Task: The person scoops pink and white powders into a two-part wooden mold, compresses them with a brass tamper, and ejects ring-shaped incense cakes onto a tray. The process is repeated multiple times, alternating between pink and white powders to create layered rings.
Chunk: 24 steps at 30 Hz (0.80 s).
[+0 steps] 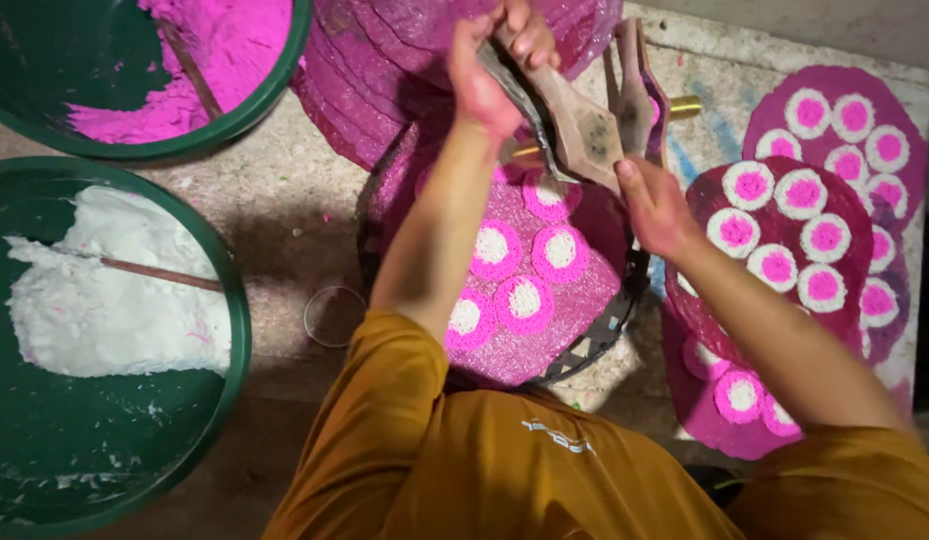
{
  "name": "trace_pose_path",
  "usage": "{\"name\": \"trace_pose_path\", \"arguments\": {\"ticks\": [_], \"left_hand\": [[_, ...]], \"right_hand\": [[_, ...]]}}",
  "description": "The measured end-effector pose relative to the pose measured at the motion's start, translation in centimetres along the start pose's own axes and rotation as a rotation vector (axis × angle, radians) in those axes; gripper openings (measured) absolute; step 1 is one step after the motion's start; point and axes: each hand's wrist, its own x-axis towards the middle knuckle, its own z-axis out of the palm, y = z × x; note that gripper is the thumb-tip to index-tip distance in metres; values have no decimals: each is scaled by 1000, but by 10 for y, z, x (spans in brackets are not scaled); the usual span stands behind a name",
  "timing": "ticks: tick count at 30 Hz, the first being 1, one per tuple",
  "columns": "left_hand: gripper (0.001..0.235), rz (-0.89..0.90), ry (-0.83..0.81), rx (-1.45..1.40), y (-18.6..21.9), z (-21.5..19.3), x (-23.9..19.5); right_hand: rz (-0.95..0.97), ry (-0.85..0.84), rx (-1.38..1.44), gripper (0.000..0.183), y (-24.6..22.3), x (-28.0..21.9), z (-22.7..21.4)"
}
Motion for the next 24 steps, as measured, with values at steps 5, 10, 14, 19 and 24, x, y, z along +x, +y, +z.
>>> {"name": "trace_pose_path", "arguments": {"ticks": [5, 10, 14, 19, 24], "left_hand": [[40, 360, 207, 542, 80, 12, -34], [37, 318, 476, 1400, 124, 35, -136], [16, 263, 428, 2081, 118, 53, -221], [13, 52, 471, 2343, 106, 64, -262], [21, 50, 471, 2608, 93, 46, -253]], "right_hand": [[-212, 53, -25, 48, 1, 62, 8], [-387, 312, -465, 62, 2, 167, 18], [-279, 331, -677, 74, 25, 218, 42], [-286, 395, -589, 59, 38, 221, 56], [-459, 486, -279, 35, 49, 132, 27]]}}
